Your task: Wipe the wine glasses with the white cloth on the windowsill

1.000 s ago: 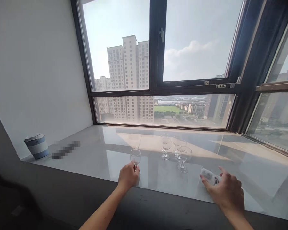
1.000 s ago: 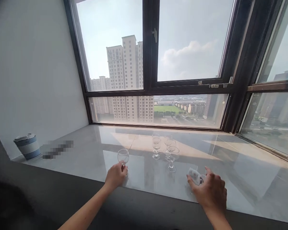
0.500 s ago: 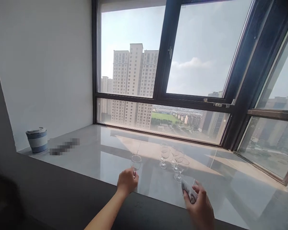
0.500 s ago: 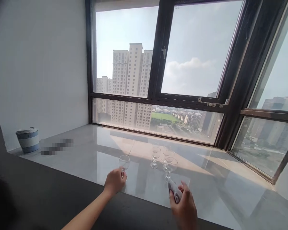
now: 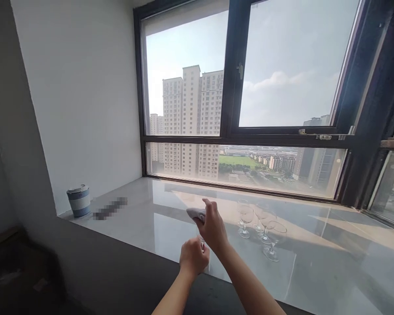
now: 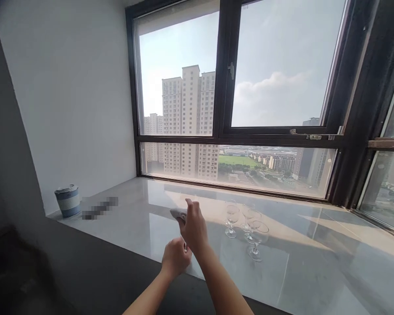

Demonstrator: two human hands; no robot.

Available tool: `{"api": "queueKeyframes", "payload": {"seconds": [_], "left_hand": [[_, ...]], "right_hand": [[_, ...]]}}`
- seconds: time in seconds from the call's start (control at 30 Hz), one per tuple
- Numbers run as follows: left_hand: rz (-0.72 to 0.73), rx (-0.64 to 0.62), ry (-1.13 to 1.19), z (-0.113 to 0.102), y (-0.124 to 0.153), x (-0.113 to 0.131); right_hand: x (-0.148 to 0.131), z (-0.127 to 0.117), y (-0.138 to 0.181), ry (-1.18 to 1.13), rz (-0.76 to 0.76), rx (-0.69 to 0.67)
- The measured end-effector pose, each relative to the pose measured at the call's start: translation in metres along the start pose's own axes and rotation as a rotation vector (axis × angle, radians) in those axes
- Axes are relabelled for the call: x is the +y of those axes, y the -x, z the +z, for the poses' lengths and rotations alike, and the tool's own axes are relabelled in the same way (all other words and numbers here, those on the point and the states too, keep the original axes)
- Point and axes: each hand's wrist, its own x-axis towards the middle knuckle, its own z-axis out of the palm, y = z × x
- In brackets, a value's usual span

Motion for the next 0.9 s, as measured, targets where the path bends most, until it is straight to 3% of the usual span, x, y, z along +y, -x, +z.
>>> {"api": "queueKeyframes", "payload": {"seconds": [0.4,0.67,0.9], "left_hand": [[0.006,-0.038,0.02,-0.001,-0.001,0.0],[0.011,-0.038,-0.006,-0.004,0.0,0.003],[-0.016,-0.093,-0.032,-0.011,0.0,0.008]], "right_hand": [[-0.007,-0.009,0.012,0.181,-0.102,-0.155],[-0.009,-0.013,0.006,0.225,-0.037,-0.274],[-0.009,-0.016,0.008,0.241,0.014,-0.466]]}}
